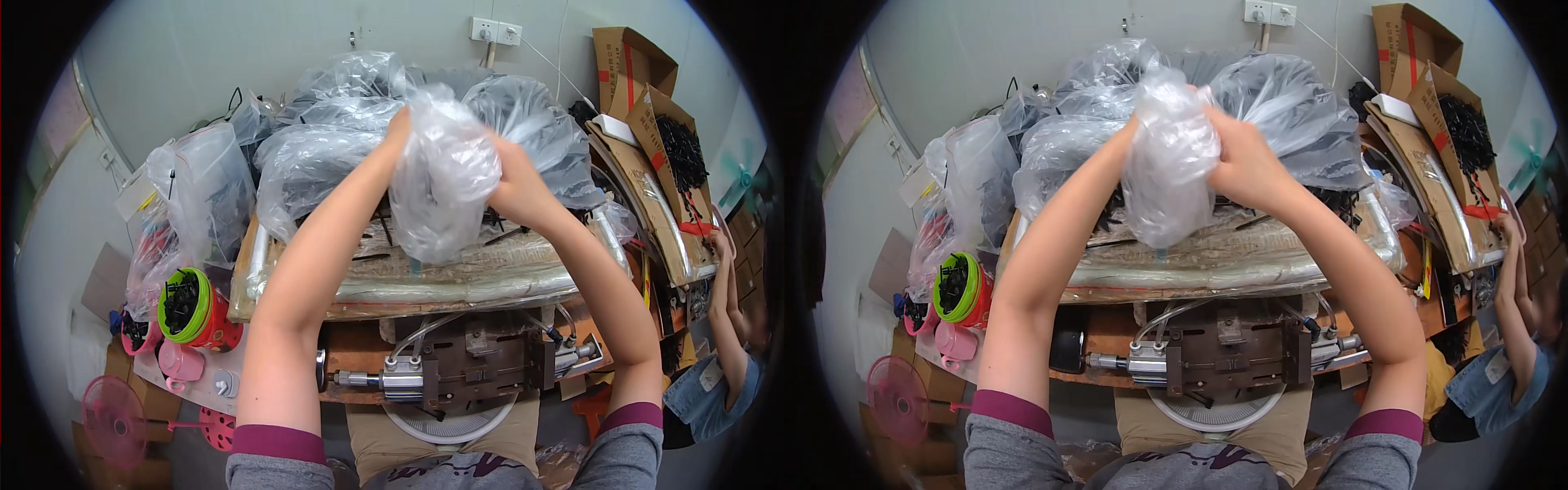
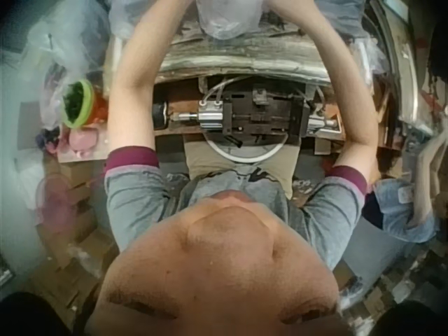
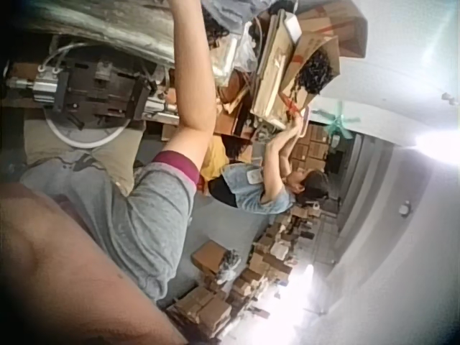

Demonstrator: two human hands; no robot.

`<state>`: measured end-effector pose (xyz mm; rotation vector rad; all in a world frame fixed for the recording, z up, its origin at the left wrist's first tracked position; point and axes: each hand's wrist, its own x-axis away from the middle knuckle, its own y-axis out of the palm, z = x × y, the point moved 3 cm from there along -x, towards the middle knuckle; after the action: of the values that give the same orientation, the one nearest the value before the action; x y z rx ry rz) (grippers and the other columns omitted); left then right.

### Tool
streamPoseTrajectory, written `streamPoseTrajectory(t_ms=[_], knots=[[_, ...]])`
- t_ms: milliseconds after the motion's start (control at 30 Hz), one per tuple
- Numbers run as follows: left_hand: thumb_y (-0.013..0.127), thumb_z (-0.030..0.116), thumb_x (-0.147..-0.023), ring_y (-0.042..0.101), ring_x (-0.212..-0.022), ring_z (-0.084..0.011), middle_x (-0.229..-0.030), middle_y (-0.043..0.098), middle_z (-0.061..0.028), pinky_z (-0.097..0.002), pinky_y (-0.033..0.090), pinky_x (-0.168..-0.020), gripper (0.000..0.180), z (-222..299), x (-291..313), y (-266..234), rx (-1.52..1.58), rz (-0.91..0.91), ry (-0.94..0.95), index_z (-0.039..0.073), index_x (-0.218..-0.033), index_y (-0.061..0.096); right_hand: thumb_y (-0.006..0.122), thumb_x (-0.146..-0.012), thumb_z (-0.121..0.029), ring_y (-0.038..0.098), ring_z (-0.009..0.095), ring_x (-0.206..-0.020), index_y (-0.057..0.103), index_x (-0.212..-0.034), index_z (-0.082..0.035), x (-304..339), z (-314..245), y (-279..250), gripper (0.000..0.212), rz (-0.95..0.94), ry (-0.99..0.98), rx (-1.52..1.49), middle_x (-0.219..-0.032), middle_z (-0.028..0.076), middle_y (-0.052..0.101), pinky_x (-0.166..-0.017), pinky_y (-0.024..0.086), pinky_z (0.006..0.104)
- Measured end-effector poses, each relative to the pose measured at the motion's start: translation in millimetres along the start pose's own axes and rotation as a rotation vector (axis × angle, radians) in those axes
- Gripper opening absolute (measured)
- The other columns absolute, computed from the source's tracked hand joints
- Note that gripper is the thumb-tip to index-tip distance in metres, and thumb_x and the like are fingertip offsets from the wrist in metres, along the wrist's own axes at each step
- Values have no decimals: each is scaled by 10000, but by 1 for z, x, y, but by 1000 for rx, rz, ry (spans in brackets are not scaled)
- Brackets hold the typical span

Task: Assembling wire connectors by manually placing components into a pneumatic press machine.

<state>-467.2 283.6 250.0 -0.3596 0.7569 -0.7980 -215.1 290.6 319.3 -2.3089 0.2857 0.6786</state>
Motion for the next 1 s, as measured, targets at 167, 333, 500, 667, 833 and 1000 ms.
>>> streamPoseTrajectory(t_ms=[167,333,500,667,833,1000], knots=[[629,270,-933,620,-1077,-320,-1116,648,-119,-424,505,-933,240,33,-2,-21,-26,-65,40,73,-1068,650,734,-844,-209,625,275,-1092,611,-1280,-84,0,-34,-26,471,481,-623,823,-1184,164,652,-924,476,345],[623,283,-935,581,-1133,-332,-1186,616,-140,-428,485,-964,307,71,-8,-66,-79,-56,89,58,-1143,619,728,-801,-234,469,375,-1283,572,-1344,-82,-40,18,-37,584,515,-592,1056,-1498,199,417,-1007,393,502],[617,296,-937,542,-1190,-344,-1255,585,-160,-431,466,-994,380,107,-3,-131,-94,14,142,43,-1218,589,783,-775,-272,392,377,-1356,434,-1450,-36,-126,97,-78,796,21,-149,473,-1519,241,380,-1103,337,456],[611,309,-939,503,-1247,-356,-1325,554,-181,-435,446,-1025,456,135,5,-185,-169,80,195,28,-1293,559,783,-800,-257,398,337,-1357,440,-1447,-17,-141,52,-72,771,-244,-114,508,-1491,227,411,-1114,337,429],[586,324,-957,500,-1264,-329,-1355,551,-178,-422,442,-1033,480,172,12,-194,-648,158,136,20,-1327,552,748,-849,-228,464,300,-1302,492,-1409,-4,-99,17,-57,656,-291,-181,635,-1423,206,495,-1078,384,411],[515,319,-1009,611,-1107,-214,-1208,640,-115,-383,499,-937,355,144,-7,-211,-503,342,389,27,-1172,635,713,-898,-198,530,264,-1246,543,-1372,9,-101,18,-99,544,-200,-10,402,-1355,185,579,-1043,431,393]])
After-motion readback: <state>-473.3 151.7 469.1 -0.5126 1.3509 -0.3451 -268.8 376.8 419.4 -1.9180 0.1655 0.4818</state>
